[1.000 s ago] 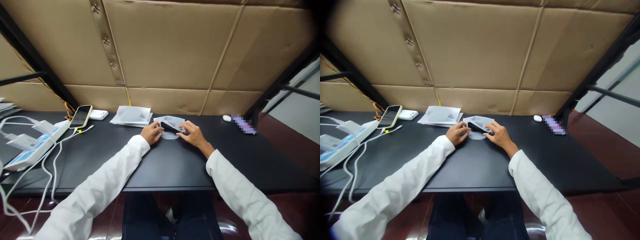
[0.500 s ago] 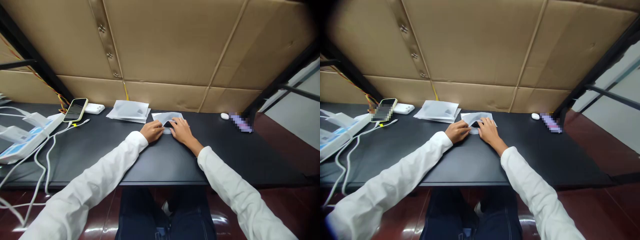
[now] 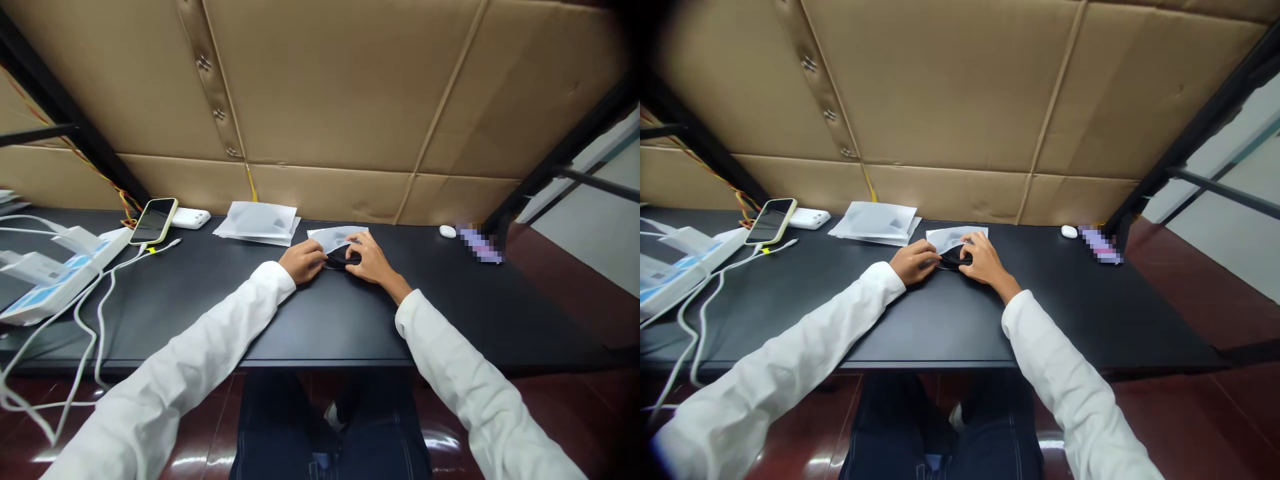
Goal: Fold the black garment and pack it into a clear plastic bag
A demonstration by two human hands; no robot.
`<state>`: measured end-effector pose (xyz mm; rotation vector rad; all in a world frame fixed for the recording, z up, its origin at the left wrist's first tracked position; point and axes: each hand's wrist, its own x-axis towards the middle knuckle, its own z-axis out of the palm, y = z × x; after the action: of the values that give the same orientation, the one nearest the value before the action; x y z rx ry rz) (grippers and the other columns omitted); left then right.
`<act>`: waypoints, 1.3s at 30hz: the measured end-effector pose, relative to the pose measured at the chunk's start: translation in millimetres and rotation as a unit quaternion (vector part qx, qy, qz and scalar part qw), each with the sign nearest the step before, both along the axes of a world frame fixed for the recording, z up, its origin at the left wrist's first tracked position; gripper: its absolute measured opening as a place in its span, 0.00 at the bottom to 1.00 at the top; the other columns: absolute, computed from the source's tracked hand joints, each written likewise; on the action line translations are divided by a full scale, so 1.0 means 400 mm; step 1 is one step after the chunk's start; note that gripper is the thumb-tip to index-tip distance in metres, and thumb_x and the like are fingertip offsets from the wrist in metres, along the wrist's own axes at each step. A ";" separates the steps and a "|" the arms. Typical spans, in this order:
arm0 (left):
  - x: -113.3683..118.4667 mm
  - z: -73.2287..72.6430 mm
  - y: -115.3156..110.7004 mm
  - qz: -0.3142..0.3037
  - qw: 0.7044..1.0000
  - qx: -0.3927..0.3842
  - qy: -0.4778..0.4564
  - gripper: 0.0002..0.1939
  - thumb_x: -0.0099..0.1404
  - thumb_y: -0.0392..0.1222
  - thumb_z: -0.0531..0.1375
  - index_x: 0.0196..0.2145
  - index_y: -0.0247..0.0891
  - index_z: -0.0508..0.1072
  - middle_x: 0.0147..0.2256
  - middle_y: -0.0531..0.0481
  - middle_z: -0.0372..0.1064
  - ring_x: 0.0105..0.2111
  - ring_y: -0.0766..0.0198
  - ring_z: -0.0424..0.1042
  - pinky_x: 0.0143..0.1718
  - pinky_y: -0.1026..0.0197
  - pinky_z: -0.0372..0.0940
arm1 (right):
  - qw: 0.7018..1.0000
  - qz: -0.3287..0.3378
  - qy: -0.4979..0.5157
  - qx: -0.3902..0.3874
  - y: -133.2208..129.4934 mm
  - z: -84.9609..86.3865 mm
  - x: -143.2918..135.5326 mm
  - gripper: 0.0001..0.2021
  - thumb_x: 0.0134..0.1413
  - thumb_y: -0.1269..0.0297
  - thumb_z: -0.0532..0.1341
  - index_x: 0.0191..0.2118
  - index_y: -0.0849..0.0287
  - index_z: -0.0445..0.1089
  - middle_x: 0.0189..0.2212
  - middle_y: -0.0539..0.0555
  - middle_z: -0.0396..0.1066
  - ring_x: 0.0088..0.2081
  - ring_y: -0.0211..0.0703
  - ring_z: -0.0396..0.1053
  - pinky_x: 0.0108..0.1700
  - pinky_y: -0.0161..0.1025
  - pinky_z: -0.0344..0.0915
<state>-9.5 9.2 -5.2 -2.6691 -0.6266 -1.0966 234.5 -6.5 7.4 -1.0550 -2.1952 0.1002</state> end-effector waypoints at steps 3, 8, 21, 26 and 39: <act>-0.005 0.002 0.000 0.002 0.999 -0.026 0.028 0.09 0.66 0.38 0.59 0.44 0.37 0.73 0.40 0.44 0.71 0.39 0.60 0.72 0.40 0.61 0.69 | 0.996 0.053 0.055 -0.051 0.000 0.012 0.016 0.05 0.38 0.72 0.64 0.26 0.56 0.70 0.49 0.57 0.70 0.50 0.52 0.65 0.56 0.51 0.60; -0.018 0.006 0.004 0.038 0.993 -0.081 0.080 0.21 0.64 0.37 0.59 0.56 0.38 0.67 0.45 0.43 0.69 0.44 0.58 0.71 0.43 0.60 0.68 | 0.954 0.110 0.202 -0.194 -0.001 0.049 0.043 0.03 0.37 0.69 0.63 0.24 0.58 0.68 0.45 0.56 0.73 0.49 0.51 0.68 0.56 0.50 0.59; -0.026 0.000 0.023 0.133 0.979 -0.122 0.094 0.11 0.68 0.42 0.56 0.39 0.35 0.76 0.42 0.39 0.71 0.43 0.52 0.68 0.43 0.50 0.66 | 0.740 0.027 0.571 -0.355 -0.007 0.077 0.047 0.11 0.37 0.62 0.69 0.30 0.56 0.72 0.27 0.48 0.74 0.31 0.41 0.72 0.36 0.38 0.70; 0.008 0.027 -0.005 0.078 0.935 -0.306 -0.159 0.18 0.68 0.52 0.54 0.32 0.36 0.77 0.40 0.41 0.74 0.44 0.53 0.70 0.50 0.48 0.65 | 0.778 -0.010 0.554 -0.297 -0.012 0.058 0.006 0.14 0.42 0.55 0.71 0.35 0.55 0.74 0.31 0.48 0.75 0.33 0.40 0.72 0.38 0.36 0.69; 0.068 0.046 -0.103 -0.149 0.522 -0.758 -0.362 0.23 0.55 0.52 0.68 0.44 0.34 0.76 0.38 0.43 0.79 0.40 0.51 0.78 0.46 0.51 0.72 | 0.783 0.117 0.491 -0.363 -0.094 0.076 -0.065 0.15 0.44 0.55 0.72 0.36 0.55 0.74 0.31 0.48 0.75 0.33 0.41 0.73 0.39 0.38 0.71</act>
<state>17.8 -32.0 13.1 -3.3184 -2.2011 -2.8226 208.6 -43.9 37.6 -0.7759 -1.2543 1.3743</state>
